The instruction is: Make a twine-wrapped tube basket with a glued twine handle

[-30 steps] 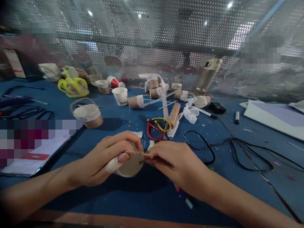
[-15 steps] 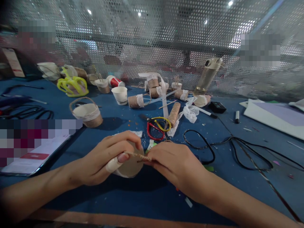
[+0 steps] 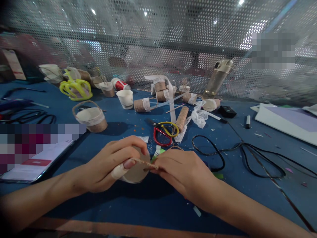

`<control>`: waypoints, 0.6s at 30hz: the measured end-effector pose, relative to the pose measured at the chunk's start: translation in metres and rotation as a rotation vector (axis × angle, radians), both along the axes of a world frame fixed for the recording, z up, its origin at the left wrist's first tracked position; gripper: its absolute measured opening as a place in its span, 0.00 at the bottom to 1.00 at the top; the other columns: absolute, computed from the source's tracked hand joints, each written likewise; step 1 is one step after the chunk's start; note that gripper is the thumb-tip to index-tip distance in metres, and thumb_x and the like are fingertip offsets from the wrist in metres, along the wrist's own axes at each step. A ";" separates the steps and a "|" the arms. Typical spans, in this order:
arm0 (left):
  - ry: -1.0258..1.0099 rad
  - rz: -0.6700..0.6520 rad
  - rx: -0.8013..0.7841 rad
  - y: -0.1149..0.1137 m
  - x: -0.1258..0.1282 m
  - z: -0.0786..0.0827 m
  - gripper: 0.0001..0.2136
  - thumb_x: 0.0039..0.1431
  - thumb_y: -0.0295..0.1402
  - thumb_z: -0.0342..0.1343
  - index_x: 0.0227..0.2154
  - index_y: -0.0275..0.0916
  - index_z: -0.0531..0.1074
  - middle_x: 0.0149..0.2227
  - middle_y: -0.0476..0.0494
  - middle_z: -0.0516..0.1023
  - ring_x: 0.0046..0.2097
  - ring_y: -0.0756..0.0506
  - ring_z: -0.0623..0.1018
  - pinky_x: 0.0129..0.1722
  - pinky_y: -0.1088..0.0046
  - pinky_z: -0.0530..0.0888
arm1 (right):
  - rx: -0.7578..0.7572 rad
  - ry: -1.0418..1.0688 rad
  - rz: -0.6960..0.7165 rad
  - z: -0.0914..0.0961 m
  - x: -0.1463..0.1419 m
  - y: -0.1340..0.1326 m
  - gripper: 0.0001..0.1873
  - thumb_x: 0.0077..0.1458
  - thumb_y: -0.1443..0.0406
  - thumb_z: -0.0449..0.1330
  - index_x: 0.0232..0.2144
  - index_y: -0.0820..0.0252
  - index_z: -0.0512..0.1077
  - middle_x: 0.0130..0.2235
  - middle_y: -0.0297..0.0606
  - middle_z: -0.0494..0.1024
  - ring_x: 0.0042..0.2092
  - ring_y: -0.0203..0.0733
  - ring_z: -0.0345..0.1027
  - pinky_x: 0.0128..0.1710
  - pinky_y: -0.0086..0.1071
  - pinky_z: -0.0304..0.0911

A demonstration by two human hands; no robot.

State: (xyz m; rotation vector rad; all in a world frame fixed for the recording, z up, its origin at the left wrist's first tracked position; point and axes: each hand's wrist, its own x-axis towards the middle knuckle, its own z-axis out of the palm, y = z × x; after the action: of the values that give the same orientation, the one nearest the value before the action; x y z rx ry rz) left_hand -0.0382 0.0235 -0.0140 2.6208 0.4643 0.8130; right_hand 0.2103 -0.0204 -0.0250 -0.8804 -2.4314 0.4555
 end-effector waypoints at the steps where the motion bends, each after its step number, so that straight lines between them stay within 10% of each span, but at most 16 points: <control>1: -0.003 -0.001 0.004 0.000 0.000 0.000 0.17 0.75 0.36 0.36 0.37 0.37 0.69 0.44 0.40 0.74 0.41 0.47 0.75 0.43 0.70 0.72 | -0.003 0.003 0.006 0.000 0.000 0.000 0.12 0.70 0.68 0.50 0.44 0.56 0.73 0.41 0.36 0.81 0.43 0.38 0.74 0.45 0.29 0.67; 18: -0.012 -0.030 0.024 0.000 -0.001 -0.001 0.13 0.74 0.32 0.39 0.37 0.37 0.67 0.45 0.41 0.74 0.42 0.47 0.76 0.43 0.71 0.72 | 0.084 0.006 -0.029 -0.002 0.000 0.002 0.11 0.71 0.68 0.49 0.41 0.59 0.72 0.38 0.36 0.79 0.39 0.37 0.71 0.40 0.29 0.63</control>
State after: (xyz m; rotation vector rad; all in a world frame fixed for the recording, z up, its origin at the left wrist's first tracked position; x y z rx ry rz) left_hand -0.0391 0.0239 -0.0155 2.6365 0.4129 0.8294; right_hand 0.2103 -0.0188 -0.0269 -0.8761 -2.4108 0.3424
